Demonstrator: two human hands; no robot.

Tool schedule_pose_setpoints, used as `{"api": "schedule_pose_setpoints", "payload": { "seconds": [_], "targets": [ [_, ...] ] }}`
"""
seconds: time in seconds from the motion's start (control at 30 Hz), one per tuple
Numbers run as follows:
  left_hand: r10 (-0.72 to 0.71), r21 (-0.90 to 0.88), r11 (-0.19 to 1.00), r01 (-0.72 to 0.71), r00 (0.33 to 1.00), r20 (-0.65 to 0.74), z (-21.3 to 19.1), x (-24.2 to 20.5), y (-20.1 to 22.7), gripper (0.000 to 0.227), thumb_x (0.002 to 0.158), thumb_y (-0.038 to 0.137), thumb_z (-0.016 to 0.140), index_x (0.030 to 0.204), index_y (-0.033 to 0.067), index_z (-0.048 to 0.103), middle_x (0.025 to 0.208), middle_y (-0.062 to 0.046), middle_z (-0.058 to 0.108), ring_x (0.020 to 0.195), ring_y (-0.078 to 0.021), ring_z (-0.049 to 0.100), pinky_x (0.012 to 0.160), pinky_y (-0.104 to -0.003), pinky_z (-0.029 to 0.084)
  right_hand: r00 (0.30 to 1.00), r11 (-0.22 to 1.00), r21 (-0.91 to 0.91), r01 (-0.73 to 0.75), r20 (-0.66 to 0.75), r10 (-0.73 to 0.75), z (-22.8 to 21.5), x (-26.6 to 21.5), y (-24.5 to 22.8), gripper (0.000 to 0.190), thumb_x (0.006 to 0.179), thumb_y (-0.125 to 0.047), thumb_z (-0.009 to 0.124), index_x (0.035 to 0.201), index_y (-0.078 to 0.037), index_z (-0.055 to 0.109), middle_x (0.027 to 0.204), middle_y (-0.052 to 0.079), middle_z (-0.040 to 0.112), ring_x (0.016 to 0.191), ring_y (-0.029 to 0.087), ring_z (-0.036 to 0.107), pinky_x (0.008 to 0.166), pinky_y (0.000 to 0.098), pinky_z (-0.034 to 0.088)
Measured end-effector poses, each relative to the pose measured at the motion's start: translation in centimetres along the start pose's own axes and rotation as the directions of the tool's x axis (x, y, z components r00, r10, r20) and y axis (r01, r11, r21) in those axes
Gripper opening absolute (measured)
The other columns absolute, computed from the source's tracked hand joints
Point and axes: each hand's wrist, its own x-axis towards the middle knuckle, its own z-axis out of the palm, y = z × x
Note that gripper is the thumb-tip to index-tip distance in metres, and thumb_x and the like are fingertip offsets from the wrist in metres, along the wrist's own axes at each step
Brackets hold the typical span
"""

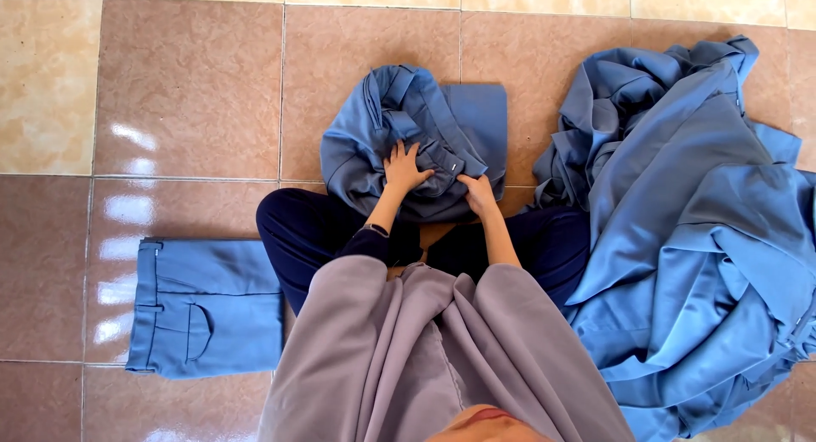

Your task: Folding blue trousers into neat rectangles while sitting on the floor.

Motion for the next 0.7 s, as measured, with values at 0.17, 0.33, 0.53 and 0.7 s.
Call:
{"api": "schedule_pose_setpoints", "payload": {
  "seconds": [0.17,0.33,0.53,0.7],
  "targets": [
    [-0.046,-0.096,0.995,0.035,0.992,-0.114,2.2,0.5,-1.7,0.047,0.09,0.045,0.066,0.134,0.0372,0.053,0.139,-0.004,0.055,0.132,-0.0281,0.054,0.109,-0.058,0.035,1.0,1.0,-0.003,-0.01,0.008,0.01,0.7,-1.1,-1.0,0.09,0.083,-0.005,0.088,0.153,0.007,0.032,0.157,0.032,0.032,0.139,0.05,0.044,0.103,0.0575,0.051],
    [-0.119,-0.582,0.79,-0.192,0.884,-0.452,-5.0,-2.9,-1.2,0.027,0.084,0.008,0.067,0.105,0.0243,0.068,0.096,-0.011,0.076,0.1,-0.0398,0.071,0.09,-0.051,0.054,1.0,0.996,0.091,-0.007,-0.027,0.01,-0.8,1.2,-0.2,0.091,0.083,-0.005,0.09,0.153,0.006,0.034,0.157,0.03,0.033,0.14,0.048,0.043,0.105,0.0587,0.05],
    [-0.249,-0.565,0.539,-0.624,0.523,-0.815,-16.1,-6.1,-5.8,0.043,0.084,-0.004,0.067,0.125,0.0064,0.06,0.109,-0.017,0.064,0.103,-0.0186,0.058,0.098,-0.04,0.049,0.905,0.898,0.222,0.379,-0.29,-0.311,-1.2,2.7,-5.0,0.04,0.079,-0.008,0.092,0.113,-0.002,0.072,0.099,0.011,0.066,0.094,0.024,0.066,0.085,0.0397,0.058],
    [-0.095,-0.673,0.484,-0.559,0.731,-0.676,-17.8,-5.9,-5.4,0.031,0.087,-0.003,0.068,0.114,0.0098,0.062,0.09,-0.012,0.069,0.089,-0.0188,0.068,0.078,-0.039,0.058,0.614,0.655,-0.137,0.743,-0.249,-0.749,4.5,-2.1,-12.1,0.023,0.086,-0.009,0.088,0.107,-0.008,0.078,0.09,0.004,0.069,0.086,0.009,0.056,0.082,0.0335,0.057]
  ]
}}
